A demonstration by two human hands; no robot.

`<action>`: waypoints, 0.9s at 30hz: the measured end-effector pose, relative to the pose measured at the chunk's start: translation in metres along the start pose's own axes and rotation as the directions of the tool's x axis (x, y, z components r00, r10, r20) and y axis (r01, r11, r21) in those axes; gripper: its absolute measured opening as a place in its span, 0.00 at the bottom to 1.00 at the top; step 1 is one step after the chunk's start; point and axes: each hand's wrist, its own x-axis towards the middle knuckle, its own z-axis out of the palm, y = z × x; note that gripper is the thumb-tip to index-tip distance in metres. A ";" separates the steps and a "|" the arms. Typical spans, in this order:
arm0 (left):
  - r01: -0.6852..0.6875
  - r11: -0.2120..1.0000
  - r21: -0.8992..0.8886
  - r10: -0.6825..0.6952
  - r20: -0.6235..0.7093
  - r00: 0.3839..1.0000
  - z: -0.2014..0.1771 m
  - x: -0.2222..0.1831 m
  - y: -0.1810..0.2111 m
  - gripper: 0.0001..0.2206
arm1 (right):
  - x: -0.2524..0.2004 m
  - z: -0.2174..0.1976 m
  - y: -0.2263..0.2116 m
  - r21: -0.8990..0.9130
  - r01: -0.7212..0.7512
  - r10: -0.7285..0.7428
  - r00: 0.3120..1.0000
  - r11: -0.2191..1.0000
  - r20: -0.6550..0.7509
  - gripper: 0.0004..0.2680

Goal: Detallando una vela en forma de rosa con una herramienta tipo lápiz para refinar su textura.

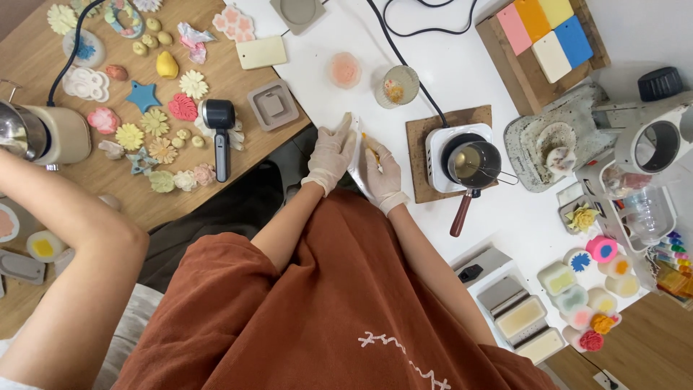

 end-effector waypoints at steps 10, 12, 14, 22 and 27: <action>0.016 0.999 0.044 -0.016 -0.012 1.000 0.003 0.003 0.000 0.25 | 0.011 0.029 0.010 0.151 0.053 -0.052 0.999 0.987 -0.012 0.11; -0.016 1.000 0.009 0.017 -0.047 0.999 0.007 0.005 -0.006 0.24 | 0.013 0.033 0.011 0.145 0.005 -0.006 1.000 0.989 0.004 0.11; -0.001 0.999 -0.047 0.000 -0.030 1.000 0.006 0.005 -0.006 0.23 | 0.014 0.031 0.014 0.163 -0.013 0.012 1.000 0.986 0.010 0.11; 0.017 0.997 -0.072 -0.016 0.026 1.000 0.014 -0.020 -0.006 0.22 | -0.013 0.002 0.016 0.359 -0.105 0.069 0.991 0.928 0.112 0.11; -0.030 0.998 -0.048 0.033 0.067 0.997 0.014 -0.045 0.031 0.24 | -0.033 -0.036 -0.002 0.386 -0.040 0.016 0.998 0.922 0.065 0.11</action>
